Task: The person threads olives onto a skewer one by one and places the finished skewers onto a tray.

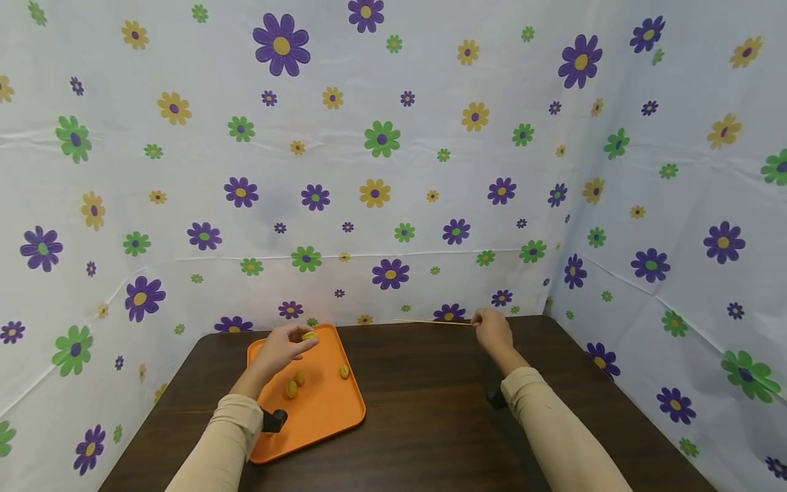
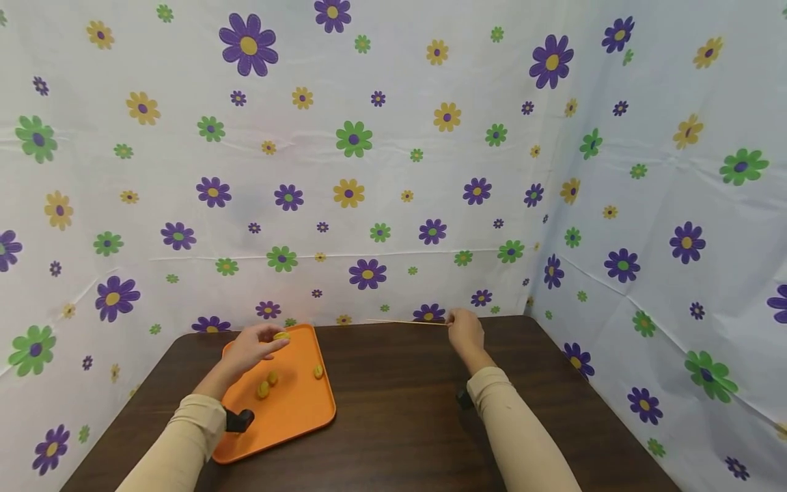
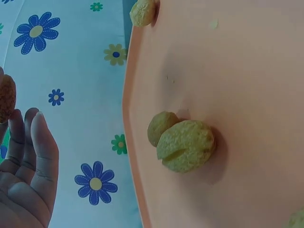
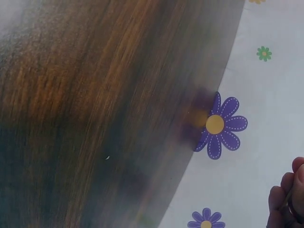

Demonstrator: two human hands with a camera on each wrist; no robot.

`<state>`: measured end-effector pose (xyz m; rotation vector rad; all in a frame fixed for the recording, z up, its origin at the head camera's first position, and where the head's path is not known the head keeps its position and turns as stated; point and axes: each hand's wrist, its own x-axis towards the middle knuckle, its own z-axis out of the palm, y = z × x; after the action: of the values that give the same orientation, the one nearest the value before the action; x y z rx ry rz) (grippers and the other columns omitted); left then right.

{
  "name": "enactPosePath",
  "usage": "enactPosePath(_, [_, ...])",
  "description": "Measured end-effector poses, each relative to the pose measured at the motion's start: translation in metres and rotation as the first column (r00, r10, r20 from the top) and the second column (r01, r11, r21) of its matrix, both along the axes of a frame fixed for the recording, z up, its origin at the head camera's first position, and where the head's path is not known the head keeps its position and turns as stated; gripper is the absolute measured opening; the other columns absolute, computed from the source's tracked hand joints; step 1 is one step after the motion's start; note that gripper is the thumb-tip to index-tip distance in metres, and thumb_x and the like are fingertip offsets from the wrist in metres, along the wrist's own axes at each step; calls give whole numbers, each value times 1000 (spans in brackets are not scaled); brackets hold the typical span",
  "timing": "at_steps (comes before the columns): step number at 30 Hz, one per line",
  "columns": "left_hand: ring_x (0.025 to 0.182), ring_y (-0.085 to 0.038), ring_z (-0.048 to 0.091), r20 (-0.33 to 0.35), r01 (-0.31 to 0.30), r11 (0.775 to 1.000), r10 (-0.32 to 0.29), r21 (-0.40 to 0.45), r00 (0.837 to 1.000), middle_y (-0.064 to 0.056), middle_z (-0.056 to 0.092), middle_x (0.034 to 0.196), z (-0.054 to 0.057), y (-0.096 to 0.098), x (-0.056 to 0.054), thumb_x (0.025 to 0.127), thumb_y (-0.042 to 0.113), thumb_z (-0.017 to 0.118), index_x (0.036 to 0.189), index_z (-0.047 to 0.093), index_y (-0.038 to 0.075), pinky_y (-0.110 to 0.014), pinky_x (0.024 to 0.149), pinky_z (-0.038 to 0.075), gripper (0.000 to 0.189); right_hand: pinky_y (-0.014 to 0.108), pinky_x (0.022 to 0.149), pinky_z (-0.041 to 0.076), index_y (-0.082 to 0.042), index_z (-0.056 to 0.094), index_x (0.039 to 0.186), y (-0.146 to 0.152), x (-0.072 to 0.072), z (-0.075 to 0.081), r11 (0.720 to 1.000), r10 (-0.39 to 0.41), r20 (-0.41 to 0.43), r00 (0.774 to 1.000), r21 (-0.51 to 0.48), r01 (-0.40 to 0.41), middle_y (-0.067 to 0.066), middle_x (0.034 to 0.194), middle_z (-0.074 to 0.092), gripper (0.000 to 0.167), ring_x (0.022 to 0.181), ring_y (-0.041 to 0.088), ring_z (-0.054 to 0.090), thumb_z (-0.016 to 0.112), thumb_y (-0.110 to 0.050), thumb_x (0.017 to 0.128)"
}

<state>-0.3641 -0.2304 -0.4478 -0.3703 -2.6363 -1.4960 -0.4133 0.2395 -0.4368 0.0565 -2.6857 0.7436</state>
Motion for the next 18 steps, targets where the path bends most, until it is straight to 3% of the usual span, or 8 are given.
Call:
enactPosePath(4, [96,-30,65,-2,5,1000,-5,13,1000,-7,67,101,-1,3,-3,96,27,73,118,69,3,-38,80,61,32,50,68,56,-5,73,92,0,0,0,1000,4,-1,1000,-8,-4,15,96,72,15,81,30,66,60,-2,99])
enactPosePath(10, [94,-25,64,-19,-30,999,30,23,999,-11,67,104,1,11,-5,94,23,75,121,69,3,-39,80,61,35,50,71,57,-3,75,95,-3,0,2,1000,2,-1,1000,0,-2,13,95,72,16,84,32,67,59,-1,98])
enactPosePath(18, [95,-27,64,-52,-36,999,37,33,998,-11,67,100,2,21,-10,94,16,75,121,69,0,-40,78,61,32,48,70,57,-4,75,94,-6,-4,3,1000,1,-5,1000,10,-1,12,93,72,15,82,30,67,61,-2,98])
